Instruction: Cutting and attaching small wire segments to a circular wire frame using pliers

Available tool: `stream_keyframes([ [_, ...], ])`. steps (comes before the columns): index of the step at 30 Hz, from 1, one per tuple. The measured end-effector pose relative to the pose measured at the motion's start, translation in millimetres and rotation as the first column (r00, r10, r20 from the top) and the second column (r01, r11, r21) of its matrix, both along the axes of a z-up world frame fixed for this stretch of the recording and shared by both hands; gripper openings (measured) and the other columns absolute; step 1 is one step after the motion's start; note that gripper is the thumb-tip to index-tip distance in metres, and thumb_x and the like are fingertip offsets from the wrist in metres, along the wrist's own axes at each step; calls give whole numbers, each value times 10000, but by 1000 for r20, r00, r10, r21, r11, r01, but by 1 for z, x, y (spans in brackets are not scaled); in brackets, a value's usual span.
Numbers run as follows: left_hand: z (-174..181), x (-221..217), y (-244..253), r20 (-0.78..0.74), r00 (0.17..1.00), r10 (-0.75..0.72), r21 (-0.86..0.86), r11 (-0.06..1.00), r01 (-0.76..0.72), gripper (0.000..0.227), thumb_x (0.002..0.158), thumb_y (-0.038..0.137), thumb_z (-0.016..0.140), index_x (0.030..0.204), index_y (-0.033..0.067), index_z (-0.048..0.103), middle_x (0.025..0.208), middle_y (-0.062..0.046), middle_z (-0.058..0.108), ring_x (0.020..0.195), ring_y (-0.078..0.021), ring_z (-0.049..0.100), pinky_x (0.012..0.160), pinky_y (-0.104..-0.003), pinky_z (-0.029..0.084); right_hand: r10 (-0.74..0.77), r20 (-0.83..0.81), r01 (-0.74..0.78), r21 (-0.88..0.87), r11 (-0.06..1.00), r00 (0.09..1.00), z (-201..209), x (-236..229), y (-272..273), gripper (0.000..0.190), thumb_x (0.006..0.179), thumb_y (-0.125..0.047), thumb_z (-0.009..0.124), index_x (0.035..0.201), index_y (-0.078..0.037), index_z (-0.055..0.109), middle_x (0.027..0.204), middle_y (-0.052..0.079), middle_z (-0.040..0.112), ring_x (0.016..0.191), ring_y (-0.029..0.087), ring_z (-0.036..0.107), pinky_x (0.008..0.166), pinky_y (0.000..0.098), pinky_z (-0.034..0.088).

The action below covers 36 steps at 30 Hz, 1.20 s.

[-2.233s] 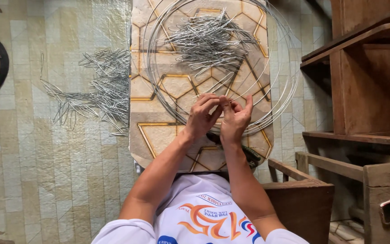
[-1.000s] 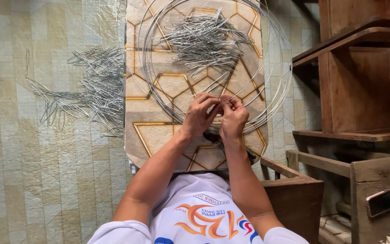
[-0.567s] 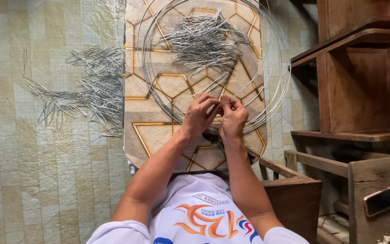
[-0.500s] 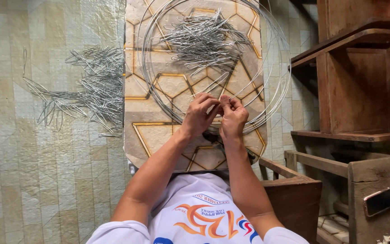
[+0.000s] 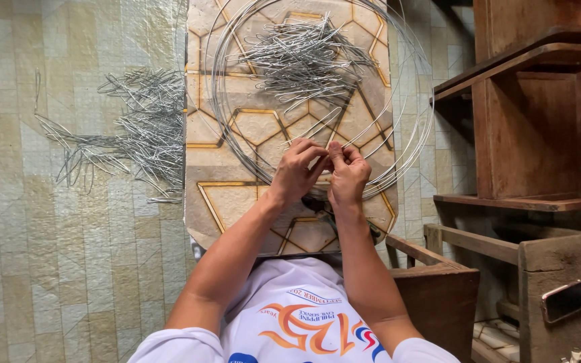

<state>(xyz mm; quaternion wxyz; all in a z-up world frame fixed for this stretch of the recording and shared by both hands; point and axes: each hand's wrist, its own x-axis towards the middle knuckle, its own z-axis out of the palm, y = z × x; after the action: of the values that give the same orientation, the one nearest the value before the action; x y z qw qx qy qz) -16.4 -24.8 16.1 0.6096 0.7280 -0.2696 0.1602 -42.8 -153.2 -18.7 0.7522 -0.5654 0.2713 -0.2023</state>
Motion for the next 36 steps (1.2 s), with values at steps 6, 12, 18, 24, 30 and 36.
stream_keyframes([
  [6, 0, 0, 0, -2, 1000, 0, 0, 1000, 0, 48, 911, 67, 761, 906, 91, 720, 822, -73, 675, 869, -299, 692, 791, -377, 575, -16, 5, 16, -15, 1000, 1000, -8, 1, -2, 229, 915, -132, 829, 844, 5, 659, 639, 116, 656, 492, 165, 670, 503, 298, 604],
  [12, 0, 0, 0, -9, 1000, -9, 1, 1000, 9, 48, 913, 68, 759, 910, 94, 718, 829, -73, 675, 873, -297, 688, 794, -373, 572, -7, -28, 7, -9, 1000, 1000, -8, 2, -4, 235, 917, -150, 830, 841, -6, 662, 655, 109, 660, 504, 167, 679, 492, 289, 599],
  [18, -2, 2, 0, -13, 1000, -25, -4, 1000, 25, 48, 916, 59, 743, 943, 76, 707, 862, -95, 680, 895, -327, 691, 806, -400, 575, 131, -141, -127, 32, 991, 981, 18, -2, -13, 274, 922, -256, 826, 865, -51, 653, 704, 96, 707, 552, 185, 725, 483, 287, 602],
  [24, 1, 3, 2, -46, 997, -68, -15, 998, 67, 45, 928, 61, 727, 958, 78, 699, 894, -95, 688, 919, -337, 689, 837, -411, 564, 240, -219, -217, 127, 968, 946, 70, 11, -59, 357, 953, -469, 739, 1057, -141, 642, 915, 123, 772, 627, 176, 738, 499, 235, 585],
  [30, -2, 1, 0, -45, 997, -63, -2, 998, 63, 52, 928, 70, 724, 966, 87, 691, 933, -95, 702, 942, -340, 693, 850, -416, 561, 281, -182, -259, 137, 956, 942, 41, 28, -86, 319, 920, -249, 838, 1053, -75, 607, 873, 182, 769, 631, 226, 776, 522, 299, 641],
  [36, 25, -10, -2, 23, 999, 43, 339, 940, -48, 222, 905, 108, 659, 1125, 120, 677, 1038, -95, 687, 944, -328, 688, 796, -426, 567, 239, -130, -228, 98, 969, 962, 29, 15, -61, 341, 945, -254, 809, 1060, -31, 577, 845, 173, 753, 622, 230, 768, 528, 313, 648],
])
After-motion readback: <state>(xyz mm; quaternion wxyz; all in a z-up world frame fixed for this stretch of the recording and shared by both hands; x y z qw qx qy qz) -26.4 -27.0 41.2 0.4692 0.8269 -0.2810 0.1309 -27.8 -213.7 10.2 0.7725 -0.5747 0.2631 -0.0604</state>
